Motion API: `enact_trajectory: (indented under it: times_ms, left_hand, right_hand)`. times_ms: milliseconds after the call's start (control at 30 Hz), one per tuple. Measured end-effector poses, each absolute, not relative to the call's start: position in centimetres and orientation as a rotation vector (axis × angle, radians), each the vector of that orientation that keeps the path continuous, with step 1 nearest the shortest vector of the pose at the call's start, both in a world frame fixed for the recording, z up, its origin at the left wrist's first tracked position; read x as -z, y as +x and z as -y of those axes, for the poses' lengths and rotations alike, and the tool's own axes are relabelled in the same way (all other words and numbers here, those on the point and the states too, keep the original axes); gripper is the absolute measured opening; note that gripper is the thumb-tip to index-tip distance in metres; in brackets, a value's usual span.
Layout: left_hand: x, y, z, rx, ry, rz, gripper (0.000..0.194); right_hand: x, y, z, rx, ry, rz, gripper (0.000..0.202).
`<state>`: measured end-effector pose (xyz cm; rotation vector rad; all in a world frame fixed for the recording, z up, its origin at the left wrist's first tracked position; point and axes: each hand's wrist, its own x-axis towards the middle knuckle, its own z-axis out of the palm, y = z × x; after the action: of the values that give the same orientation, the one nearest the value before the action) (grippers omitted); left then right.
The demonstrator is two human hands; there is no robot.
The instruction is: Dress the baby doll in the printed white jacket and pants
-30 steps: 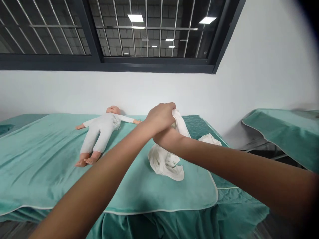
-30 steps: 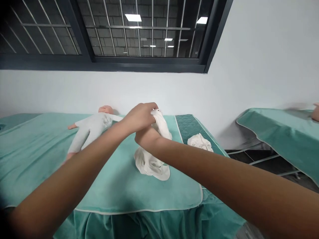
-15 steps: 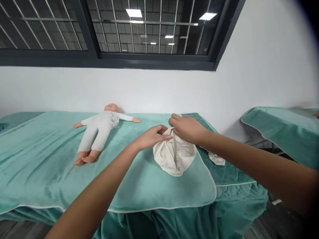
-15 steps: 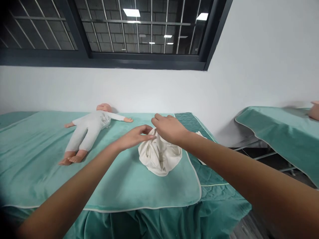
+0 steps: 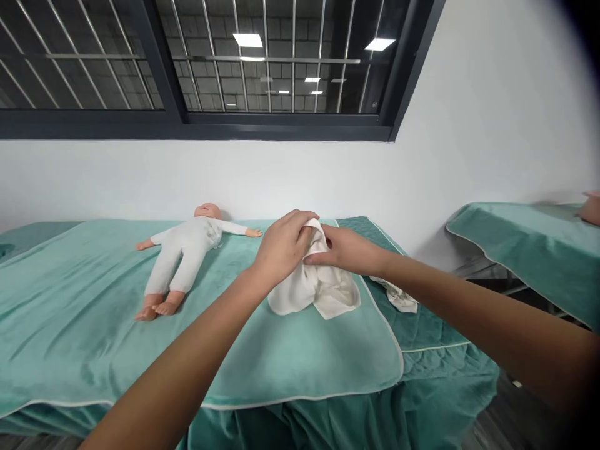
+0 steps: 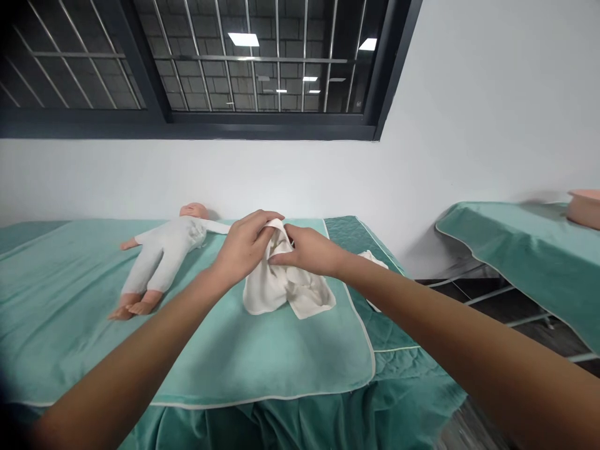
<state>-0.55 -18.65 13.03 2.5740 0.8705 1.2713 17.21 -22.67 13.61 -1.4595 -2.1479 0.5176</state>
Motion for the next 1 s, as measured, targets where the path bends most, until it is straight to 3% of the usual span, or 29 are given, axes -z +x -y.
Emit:
enact_trajectory:
  times_ms: [133,300,400,533,800,1000]
  left_hand:
    - [-13.9,-1.4,19.0,-1.285,2.649,-0.919,0.033]
    - [-15.1,-3.8,19.0,-1.097,2.925,-1.13,0.028]
    - [-15.5,-5.1,18.8,-0.863,3.085,-1.284,0.026]
    - [-15.6,-6.5,18.4,-0.717,3.055,-1.406,0.022]
    - [-14.7,-7.7,18.5,-1.076,2.312,-1.34,0.026]
    - [-13.2,-8.9,19.0,-0.961,2.193,-1.292,0.028]
  right_hand:
    - [-14.8,16.4,23.0,-0.685,-1.261,2.148,0.031]
    - [-14.7,17.1,22.7,-0.051,-1.523,2.199,0.018]
    - [-14.4,17.6,22.8,0.288,-1.658,2.248,0.028]
    - [-14.0,18.4,23.3,0.468,-1.792,2.296,0.033]
    - [-13.4,21.4,23.6,0.166,-1.721,2.037,0.034]
    - [-12.1,23.6,24.6,-0.11,-1.739,1.814,0.039]
